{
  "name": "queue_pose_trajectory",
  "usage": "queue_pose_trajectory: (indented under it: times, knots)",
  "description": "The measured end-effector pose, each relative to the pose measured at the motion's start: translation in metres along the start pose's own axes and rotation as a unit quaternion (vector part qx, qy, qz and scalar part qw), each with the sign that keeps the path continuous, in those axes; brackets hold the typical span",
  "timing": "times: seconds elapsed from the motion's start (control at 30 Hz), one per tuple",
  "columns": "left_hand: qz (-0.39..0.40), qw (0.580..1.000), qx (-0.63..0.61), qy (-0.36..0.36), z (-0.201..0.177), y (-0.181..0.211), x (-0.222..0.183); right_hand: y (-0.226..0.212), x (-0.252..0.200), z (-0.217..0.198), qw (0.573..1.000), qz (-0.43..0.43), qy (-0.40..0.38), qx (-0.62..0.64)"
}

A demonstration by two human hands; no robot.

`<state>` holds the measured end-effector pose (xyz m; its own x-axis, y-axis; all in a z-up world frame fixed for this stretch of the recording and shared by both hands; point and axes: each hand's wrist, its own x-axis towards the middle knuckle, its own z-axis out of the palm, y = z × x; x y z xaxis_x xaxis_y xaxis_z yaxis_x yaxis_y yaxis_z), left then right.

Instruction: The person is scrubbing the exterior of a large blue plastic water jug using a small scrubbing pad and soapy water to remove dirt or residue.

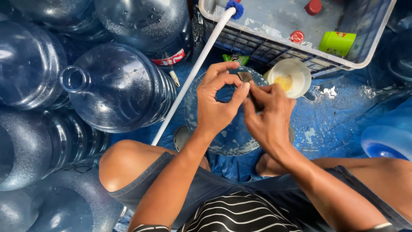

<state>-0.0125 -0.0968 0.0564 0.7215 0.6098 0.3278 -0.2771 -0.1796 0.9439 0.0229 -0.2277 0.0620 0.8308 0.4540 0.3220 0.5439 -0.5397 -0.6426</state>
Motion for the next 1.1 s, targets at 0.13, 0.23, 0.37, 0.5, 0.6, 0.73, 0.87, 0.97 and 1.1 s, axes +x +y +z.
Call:
queue_pose_trajectory:
  times: [0.13, 0.23, 0.37, 0.5, 0.6, 0.73, 0.87, 0.97, 1.1]
  knots:
    - [-0.009, 1.0, 0.0, 0.007, -0.008, -0.007, 0.003, -0.013, -0.011, -0.006, 0.994, 0.053, -0.033, 0.084]
    - [-0.013, 1.0, -0.001, 0.006, -0.008, -0.008, 0.009, 0.007, 0.001, 0.002, 0.994, -0.006, -0.01, -0.112]
    - [-0.02, 1.0, 0.003, 0.001, -0.008, -0.012, 0.008, -0.008, 0.007, 0.0, 0.972, 0.146, -0.054, 0.175]
    - [-0.009, 0.999, 0.027, -0.02, -0.013, -0.009, 0.008, 0.018, 0.022, 0.001, 0.995, -0.004, -0.057, -0.083]
    - [-0.001, 0.998, 0.041, -0.042, -0.011, -0.003, 0.011, 0.019, 0.019, -0.003, 0.974, -0.036, -0.049, -0.22]
    - [-0.024, 0.993, 0.067, -0.097, -0.024, -0.008, 0.02, 0.002, -0.032, -0.01, 0.986, -0.046, -0.013, -0.159]
    - [-0.027, 0.983, 0.101, -0.152, -0.039, -0.01, 0.029, 0.007, -0.046, -0.016, 0.985, -0.146, -0.062, -0.069]
    - [-0.032, 0.974, 0.104, -0.197, -0.037, -0.013, 0.029, 0.022, -0.023, -0.009, 0.974, -0.213, -0.069, -0.031]
    - [-0.046, 0.967, 0.113, -0.223, -0.043, -0.01, 0.037, 0.02, -0.005, -0.001, 0.952, -0.305, -0.032, 0.001]
